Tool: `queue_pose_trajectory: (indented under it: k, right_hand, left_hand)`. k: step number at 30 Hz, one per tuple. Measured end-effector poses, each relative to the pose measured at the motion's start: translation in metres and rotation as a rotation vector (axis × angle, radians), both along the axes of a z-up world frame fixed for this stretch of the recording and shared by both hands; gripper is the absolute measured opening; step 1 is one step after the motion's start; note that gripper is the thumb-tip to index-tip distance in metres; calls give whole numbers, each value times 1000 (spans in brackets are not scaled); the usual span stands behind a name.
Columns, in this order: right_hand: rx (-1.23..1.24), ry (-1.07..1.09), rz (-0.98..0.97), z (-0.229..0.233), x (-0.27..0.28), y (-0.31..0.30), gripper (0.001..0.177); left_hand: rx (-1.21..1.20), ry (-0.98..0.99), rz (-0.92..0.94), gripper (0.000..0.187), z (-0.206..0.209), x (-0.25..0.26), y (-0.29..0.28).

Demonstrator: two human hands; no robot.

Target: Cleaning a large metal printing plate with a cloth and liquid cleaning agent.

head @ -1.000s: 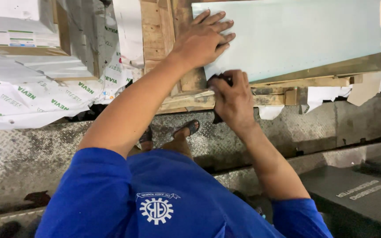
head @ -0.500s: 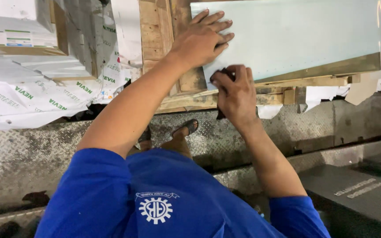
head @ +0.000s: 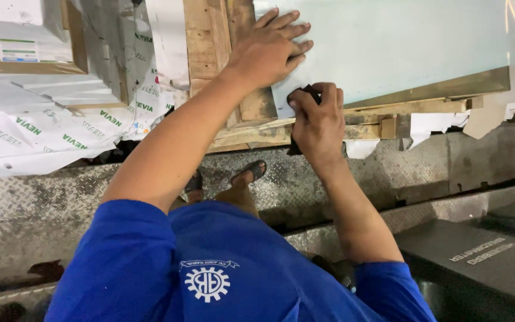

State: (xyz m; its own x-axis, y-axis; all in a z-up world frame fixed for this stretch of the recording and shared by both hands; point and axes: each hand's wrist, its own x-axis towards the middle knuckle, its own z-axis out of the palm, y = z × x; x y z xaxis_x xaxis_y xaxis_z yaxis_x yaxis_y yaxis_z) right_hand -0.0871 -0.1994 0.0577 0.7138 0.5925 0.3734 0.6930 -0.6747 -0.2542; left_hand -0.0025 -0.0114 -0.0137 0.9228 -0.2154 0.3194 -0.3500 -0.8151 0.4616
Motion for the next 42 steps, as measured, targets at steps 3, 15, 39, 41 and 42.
queue_pose_trajectory:
  k: [3,15,39,41,42]
  right_hand:
    - [5,-30,20,-4,0,-6,18]
    - [99,38,42,-10,-5,-5,19]
    - [212,-3,-216,-33,43,-88,12]
    - [106,-101,-303,-41,48,-91,10]
    - [105,-104,-307,-36,39,-85,10]
  left_hand:
    - [24,-50,43,33,-1,2,9]
    - [-7,-103,0,34,-7,2,3]
    - [0,-96,-18,33,3,0,11]
    - [-12,-41,-11,32,3,-9,9]
    - [-13,-44,-14,32,7,-10,9]
